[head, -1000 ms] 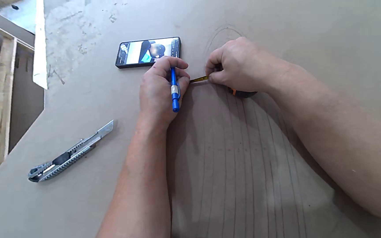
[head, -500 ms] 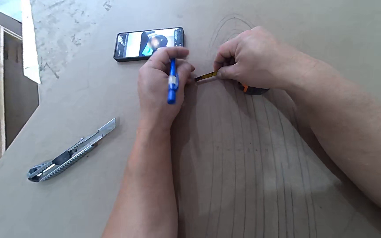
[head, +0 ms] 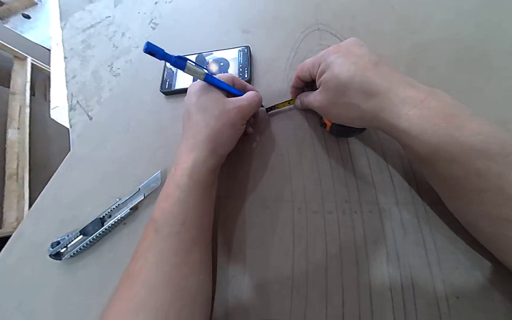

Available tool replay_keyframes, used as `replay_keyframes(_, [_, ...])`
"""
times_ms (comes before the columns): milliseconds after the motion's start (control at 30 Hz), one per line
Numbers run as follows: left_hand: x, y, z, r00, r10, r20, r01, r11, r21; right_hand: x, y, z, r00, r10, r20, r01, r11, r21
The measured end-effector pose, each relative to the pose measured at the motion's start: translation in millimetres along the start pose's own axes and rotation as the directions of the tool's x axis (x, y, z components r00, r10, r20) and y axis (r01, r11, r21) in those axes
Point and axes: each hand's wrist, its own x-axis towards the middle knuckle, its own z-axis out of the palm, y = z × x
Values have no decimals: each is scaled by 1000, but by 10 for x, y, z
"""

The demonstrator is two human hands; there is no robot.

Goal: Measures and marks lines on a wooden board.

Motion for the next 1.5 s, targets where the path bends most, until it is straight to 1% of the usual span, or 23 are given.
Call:
replay_keyframes(133, [7, -11, 20, 1000, -2, -4, 2, 1000, 19, -14, 11, -7, 1000, -17, -8, 17, 1000, -9])
replay_keyframes(400, [3, -3, 21, 1000, 19, 17, -20, 997, 74, 0, -16, 3, 1000, -5, -15, 4, 1000, -12])
replay_keyframes(567, [-10, 27, 20, 999, 0, 35, -5, 988, 152, -9, -28, -2, 1000, 7, -22, -8, 1000, -15])
replay_keyframes(667, [2, -5, 7, 999, 17, 40, -21, 995, 98, -17, -37, -4, 1000, 10, -25, -11, 1000, -11])
replay_keyframes(867, [3, -4, 14, 999, 19, 32, -23, 992, 121, -1, -36, -6, 1000, 2, -17, -2, 1000, -23])
replay_keyframes(967, [9, -27, 14, 1000, 28, 8, -29, 998, 51, 5, -21, 6, 1000, -6, -21, 6, 1000, -16])
replay_keyframes(1067, [11, -23, 12, 1000, 7, -5, -7, 1000, -12, 9, -9, 20, 999, -18, -44, 18, 1000, -5])
replay_keyframes(1400, [4, -12, 52, 1000, 15, -8, -14, 998, 59, 6, -23, 15, 999, 1, -36, -1, 1000, -4])
replay_keyframes(1467, [9, -15, 50, 1000, 18, -11, -17, 999, 52, 13, -24, 14, 999, 7, -31, -7, 1000, -5])
replay_keyframes(1500, [15, -21, 43, 1000, 15, -20, -14, 1000, 16, 14, -26, 13, 999, 11, -31, -11, 1000, -2])
